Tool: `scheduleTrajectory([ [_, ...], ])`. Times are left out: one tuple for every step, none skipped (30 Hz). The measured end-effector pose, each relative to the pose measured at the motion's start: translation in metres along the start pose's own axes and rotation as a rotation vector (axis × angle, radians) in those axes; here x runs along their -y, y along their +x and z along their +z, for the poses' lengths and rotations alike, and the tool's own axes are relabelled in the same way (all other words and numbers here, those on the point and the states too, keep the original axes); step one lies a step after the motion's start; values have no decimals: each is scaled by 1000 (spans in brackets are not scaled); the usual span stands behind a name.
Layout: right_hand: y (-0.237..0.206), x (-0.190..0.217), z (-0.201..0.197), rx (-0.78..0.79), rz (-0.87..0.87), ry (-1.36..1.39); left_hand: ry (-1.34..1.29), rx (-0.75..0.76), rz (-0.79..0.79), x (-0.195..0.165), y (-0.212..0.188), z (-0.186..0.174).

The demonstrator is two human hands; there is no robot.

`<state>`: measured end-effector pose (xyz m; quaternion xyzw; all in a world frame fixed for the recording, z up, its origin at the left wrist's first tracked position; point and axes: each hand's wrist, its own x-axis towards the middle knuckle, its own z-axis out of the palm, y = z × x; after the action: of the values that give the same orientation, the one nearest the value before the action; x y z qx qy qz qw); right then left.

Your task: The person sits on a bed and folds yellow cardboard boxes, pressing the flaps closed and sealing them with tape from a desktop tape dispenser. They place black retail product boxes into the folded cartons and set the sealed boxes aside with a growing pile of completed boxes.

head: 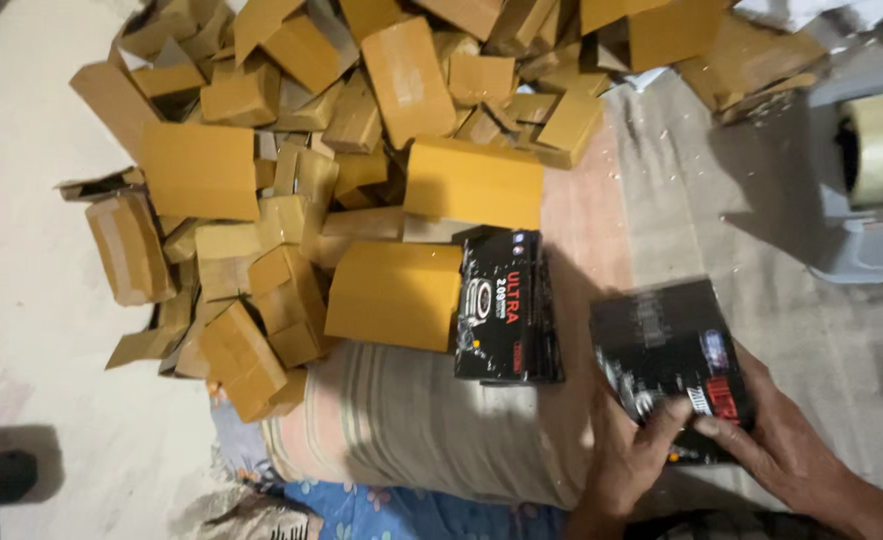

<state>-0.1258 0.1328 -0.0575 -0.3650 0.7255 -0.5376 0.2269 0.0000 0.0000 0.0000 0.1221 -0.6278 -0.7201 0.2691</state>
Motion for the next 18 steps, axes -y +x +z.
scheduleTrajectory([
  [3, 14, 11, 6, 31, 149, -16, -75, -16, -17, 0, -3],
  [11, 28, 23, 10, 51, 297, 208, -127, 98, -35, 3, -10],
  [17, 43, 34, 17, 72, 447, 437, -178, 209, -53, 3, -19],
  [23, 58, 46, 10, 153, 558, 667, -229, 308, -69, 1, -30],
  [34, 72, 60, 4, 239, 669, 673, -255, 171, -82, 1, -45],
  [49, 87, 75, -3, 321, 779, 676, -278, 40, -95, 3, -63],
  [65, 100, 90, 13, 358, 777, 673, -294, -92, -101, 3, -76],
  [78, 112, 101, 27, 397, 773, 779, -328, -22, -103, 15, -92],
  [93, 124, 114, 21, 423, 644, 884, -357, 50, -103, 26, -107],
  [106, 135, 125, 9, 447, 515, 952, -392, 71, -102, 23, -116],
  [112, 141, 128, 33, 421, 315, 1018, -420, 94, -100, 23, -126],
  [118, 145, 128, 54, 394, 117, 1084, -446, 120, -95, 26, -132],
  [125, 145, 127, 74, 364, -80, 1005, -528, 146, -84, 25, -133],
  [126, 144, 126, 66, 346, 52, 924, -608, 164, -73, 15, -127],
  [122, 141, 127, 58, 330, 186, 845, -685, 178, -61, 7, -123],
  [121, 136, 127, 45, 311, 318, 681, -696, 203, -48, 3, -119],
  [126, 132, 128, 75, 291, 539, 517, -709, 229, -35, 1, -116],
  [129, 127, 132, 110, 267, 760, 355, -724, 253, -25, 1, -116],
])
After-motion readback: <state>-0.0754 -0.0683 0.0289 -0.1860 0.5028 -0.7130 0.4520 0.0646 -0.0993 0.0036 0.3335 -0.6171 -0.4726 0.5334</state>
